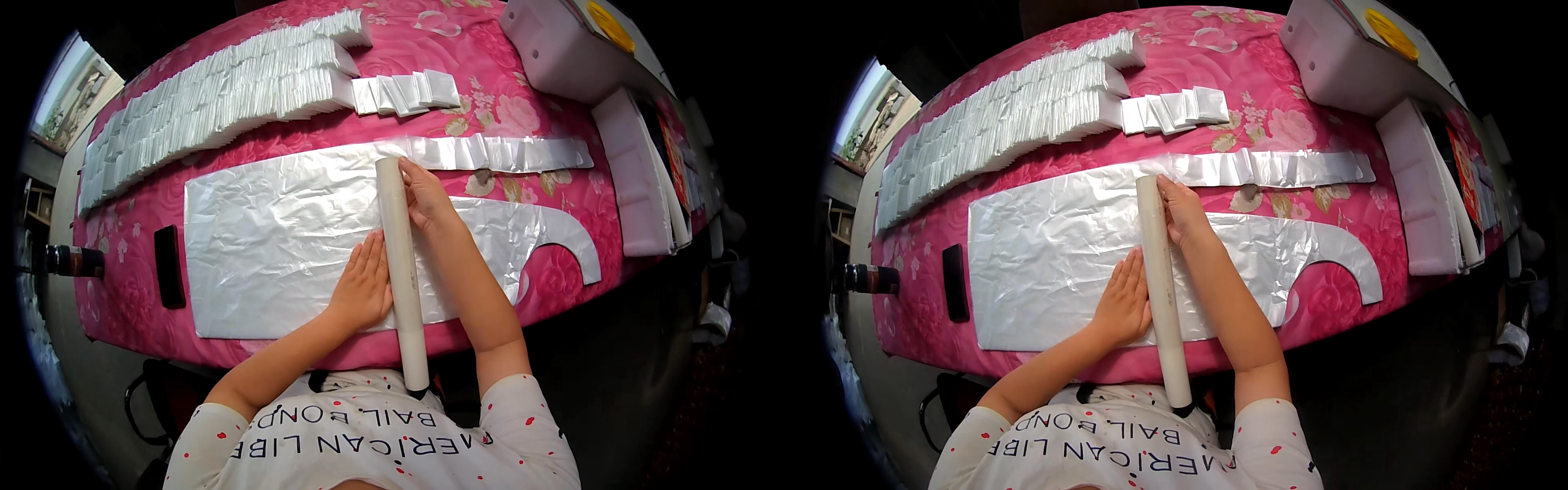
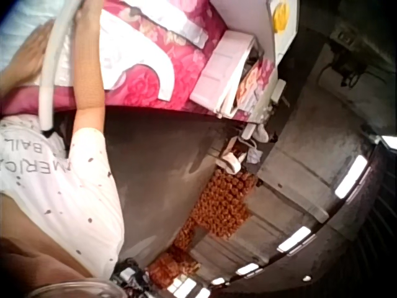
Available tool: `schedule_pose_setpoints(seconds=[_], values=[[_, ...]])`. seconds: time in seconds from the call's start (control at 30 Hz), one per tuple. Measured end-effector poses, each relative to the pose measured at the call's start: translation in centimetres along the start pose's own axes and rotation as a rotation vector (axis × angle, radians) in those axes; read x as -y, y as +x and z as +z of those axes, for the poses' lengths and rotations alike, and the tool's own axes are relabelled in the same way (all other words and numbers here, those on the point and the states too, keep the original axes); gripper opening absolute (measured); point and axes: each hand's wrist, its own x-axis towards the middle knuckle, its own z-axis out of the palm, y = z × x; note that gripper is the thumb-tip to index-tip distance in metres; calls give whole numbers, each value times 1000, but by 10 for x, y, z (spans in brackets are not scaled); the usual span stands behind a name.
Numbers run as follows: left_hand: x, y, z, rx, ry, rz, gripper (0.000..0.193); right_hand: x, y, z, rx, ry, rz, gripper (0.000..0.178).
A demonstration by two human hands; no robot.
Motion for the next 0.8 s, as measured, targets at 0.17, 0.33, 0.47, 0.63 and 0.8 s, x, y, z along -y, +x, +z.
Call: schedule_pose_setpoints(seconds=[0.17,0.33,0.47,0.63,0.8], values=[[0,-1,-3,17,48,-6,65,34,29,-31,-62,555,-180,26],[-1,-1,-2,6,50,5,66,130,43,-135,-232,625,-427,21],[0,1,1,-6,-1,12,66,189,20,-179,-309,577,-599,32],[0,-1,1,-24,23,11,66,193,-27,-69,-104,179,-785,35],[0,-2,-3,13,3,18,62,45,-70,101,383,-397,-647,35]])
